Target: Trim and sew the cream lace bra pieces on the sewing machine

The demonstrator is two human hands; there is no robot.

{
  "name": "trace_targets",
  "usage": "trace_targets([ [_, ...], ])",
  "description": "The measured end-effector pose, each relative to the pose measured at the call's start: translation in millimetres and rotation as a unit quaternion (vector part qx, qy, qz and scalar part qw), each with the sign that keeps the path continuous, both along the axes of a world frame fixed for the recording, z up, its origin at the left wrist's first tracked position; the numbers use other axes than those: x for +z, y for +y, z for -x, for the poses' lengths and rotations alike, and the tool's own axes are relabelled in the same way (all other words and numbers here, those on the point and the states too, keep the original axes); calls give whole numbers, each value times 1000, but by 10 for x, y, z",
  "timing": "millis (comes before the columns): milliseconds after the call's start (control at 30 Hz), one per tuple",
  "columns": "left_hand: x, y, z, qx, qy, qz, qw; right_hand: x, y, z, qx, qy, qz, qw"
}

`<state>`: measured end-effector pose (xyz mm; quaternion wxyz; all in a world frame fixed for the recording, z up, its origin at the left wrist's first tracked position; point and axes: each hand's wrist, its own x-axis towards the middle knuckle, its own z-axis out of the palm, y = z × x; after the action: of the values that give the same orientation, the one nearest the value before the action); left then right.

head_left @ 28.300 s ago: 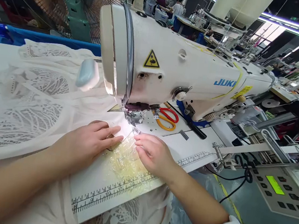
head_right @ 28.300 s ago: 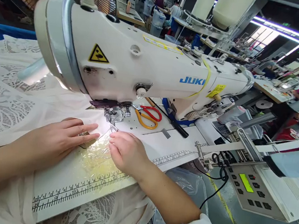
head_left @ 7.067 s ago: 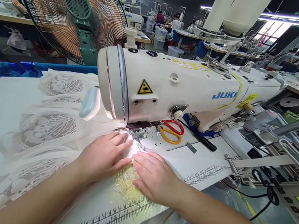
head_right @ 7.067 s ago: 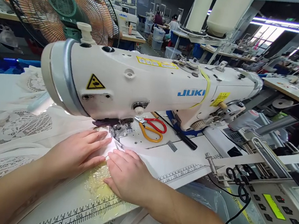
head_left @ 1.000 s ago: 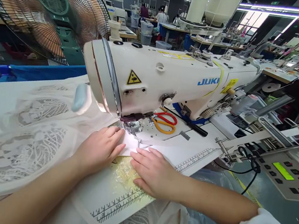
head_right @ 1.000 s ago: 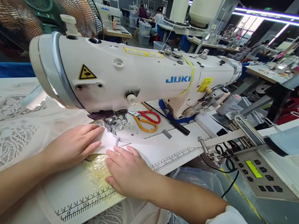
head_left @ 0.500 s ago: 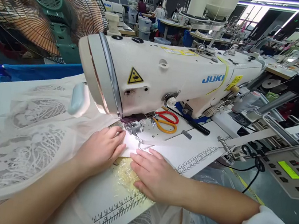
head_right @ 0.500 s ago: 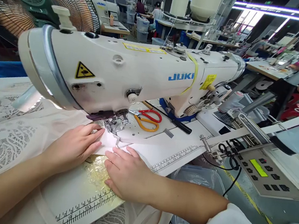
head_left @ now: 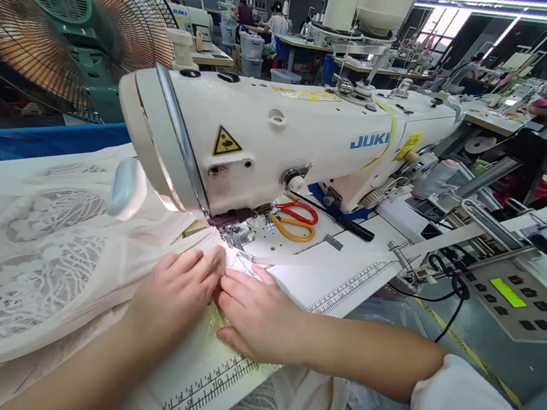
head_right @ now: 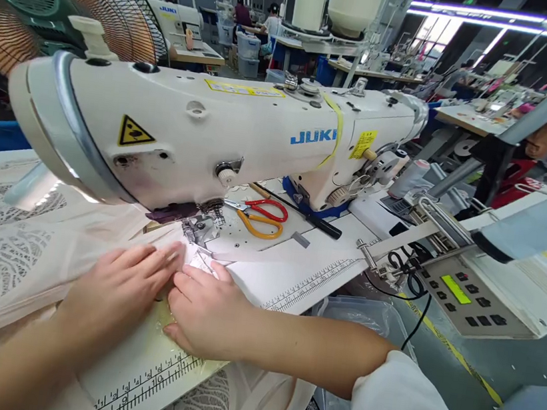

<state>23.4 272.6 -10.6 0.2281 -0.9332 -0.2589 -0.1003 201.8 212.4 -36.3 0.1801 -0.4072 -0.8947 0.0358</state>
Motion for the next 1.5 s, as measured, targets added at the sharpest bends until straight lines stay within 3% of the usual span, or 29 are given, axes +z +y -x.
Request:
trace_targets([
  [167, -78, -169, 47, -1, -36, 37, 999, 1, -8, -17, 2, 13, -12, 1000],
  [367, -74, -61, 151, -27, -60, 102, 993, 35, -22, -197, 17, 67, -21, 997],
  [700, -13, 209, 261, -24, -57, 218, 974, 21, 40, -369, -32, 189, -27, 981],
  [967, -54, 424, 374, -6, -55, 205, 977, 8, 47, -333, -45, 172, 7, 984],
  [1200, -29, 532, 369, 22, -32, 186, 982, 22, 59, -315, -39, 174, -14, 984],
  [1333, -49, 588, 369, 38, -34, 168, 984, 128, -77, -83, 21, 171, -29, 985],
  [1433, -24, 581, 344, 67, -21, 156, 985, 121, -293, 333, 135, 121, -16, 983],
  [1500, 45, 492, 326, 110, -1, 147, 983, 61, -445, 633, 161, 75, -36, 983],
])
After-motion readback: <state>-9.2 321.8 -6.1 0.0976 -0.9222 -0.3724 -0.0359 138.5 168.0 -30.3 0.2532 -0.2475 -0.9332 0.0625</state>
